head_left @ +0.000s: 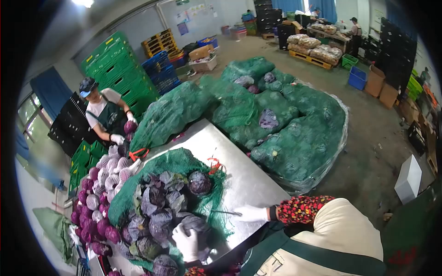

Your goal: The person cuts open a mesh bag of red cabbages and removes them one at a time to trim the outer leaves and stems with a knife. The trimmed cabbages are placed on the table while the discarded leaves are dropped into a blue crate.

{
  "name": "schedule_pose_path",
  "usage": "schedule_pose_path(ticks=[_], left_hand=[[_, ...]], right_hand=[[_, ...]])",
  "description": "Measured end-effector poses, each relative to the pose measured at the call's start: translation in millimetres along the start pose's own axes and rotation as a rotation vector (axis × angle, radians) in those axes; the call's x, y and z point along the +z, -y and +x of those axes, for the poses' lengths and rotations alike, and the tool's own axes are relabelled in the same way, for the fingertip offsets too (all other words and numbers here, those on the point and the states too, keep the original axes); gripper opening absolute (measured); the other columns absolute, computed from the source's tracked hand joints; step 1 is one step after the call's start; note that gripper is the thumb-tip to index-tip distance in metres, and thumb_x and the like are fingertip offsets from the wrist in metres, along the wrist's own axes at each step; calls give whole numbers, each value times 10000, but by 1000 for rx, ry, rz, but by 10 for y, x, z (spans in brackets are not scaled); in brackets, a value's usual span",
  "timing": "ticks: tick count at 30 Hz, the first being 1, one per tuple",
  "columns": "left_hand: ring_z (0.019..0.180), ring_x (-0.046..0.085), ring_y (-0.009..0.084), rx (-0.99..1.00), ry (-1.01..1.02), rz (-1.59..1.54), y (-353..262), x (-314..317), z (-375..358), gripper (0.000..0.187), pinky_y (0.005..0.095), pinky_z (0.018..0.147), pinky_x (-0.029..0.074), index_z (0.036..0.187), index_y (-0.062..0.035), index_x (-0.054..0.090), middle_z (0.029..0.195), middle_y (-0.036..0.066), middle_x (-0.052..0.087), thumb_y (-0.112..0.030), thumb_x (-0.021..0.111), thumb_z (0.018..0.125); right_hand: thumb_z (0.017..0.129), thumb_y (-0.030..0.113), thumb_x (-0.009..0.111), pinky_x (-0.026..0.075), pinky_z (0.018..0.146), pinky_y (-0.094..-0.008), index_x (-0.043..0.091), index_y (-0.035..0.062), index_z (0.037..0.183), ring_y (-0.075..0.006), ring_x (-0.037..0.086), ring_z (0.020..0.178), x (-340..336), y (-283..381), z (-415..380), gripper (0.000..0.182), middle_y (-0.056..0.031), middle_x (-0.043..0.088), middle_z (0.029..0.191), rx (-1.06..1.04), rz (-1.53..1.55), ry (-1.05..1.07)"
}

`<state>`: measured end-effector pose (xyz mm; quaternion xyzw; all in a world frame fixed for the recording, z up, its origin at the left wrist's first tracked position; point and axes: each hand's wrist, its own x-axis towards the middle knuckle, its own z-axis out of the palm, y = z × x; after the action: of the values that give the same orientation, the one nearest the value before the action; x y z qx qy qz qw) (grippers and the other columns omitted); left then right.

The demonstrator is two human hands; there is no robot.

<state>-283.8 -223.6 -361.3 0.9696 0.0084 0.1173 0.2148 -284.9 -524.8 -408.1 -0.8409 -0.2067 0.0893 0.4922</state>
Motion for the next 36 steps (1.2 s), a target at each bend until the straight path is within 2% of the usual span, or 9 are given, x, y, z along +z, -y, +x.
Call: schedule_pose_path(ticks=[3,9,12,13,17,20,27,32,36], left_hand=[[1149,486,406,-37,-65,-113,-207,12,-490,533,451,965,429,1176,-58,507,1246,209,472,-249,720,726],[1041,571,308,-57,-119,-254,-610,93,-1034,346,364,881,479,1074,-17,544,1402,214,428,-168,715,815],[750,569,153,-319,-422,-492,-293,190,-952,128,293,701,462,888,-12,605,1001,134,657,-135,609,925],[888,613,243,-428,-382,-516,-226,139,-867,117,375,799,489,926,-22,632,898,124,668,-129,656,883],[1149,553,297,-371,-139,-614,230,438,-461,643,369,986,422,1288,34,491,1246,223,555,-299,754,805],[1237,482,321,-384,21,-870,204,435,-435,787,374,1040,383,1373,64,375,1340,259,469,-310,757,795],[1255,441,376,-191,-13,-311,-359,322,-1456,948,419,1043,393,1372,1,338,1308,233,425,-259,868,630],[1278,386,421,-238,18,-263,-759,134,-1407,985,464,1044,386,1381,-9,343,1374,246,335,-349,865,617],[1318,373,370,-229,-71,-361,-675,184,-1281,911,435,1083,349,1345,-20,404,1368,225,411,-376,849,635]], right_hand=[[912,366,606,463,930,-353,399,-4,1387,-304,573,1104,216,101,502,637,-216,557,1255,48,141,148],[766,454,716,483,935,-409,400,57,1381,-385,593,1099,577,707,754,797,-220,513,1330,-286,-285,227],[764,402,710,514,868,-391,471,61,1324,-330,629,1026,587,751,886,697,-176,575,1254,-269,-497,280],[765,387,704,519,854,-382,497,50,1300,-306,643,997,601,663,891,666,-157,599,1221,-338,-461,207],[763,312,720,516,865,-375,546,106,1265,-317,649,984,484,691,983,570,-153,652,1115,-144,-307,309],[742,326,741,504,891,-351,532,83,1282,-307,648,1003,436,544,970,628,-166,667,1102,-240,-120,277],[719,377,751,493,910,-353,379,56,1403,-336,622,1071,461,639,636,842,-185,603,1249,-31,-122,213],[745,221,631,514,737,-418,661,113,930,-329,662,806,665,850,639,216,-138,680,808,-89,-397,236],[749,243,655,516,674,-421,657,108,886,-342,655,768,554,914,725,192,-136,669,782,-78,-225,103]])
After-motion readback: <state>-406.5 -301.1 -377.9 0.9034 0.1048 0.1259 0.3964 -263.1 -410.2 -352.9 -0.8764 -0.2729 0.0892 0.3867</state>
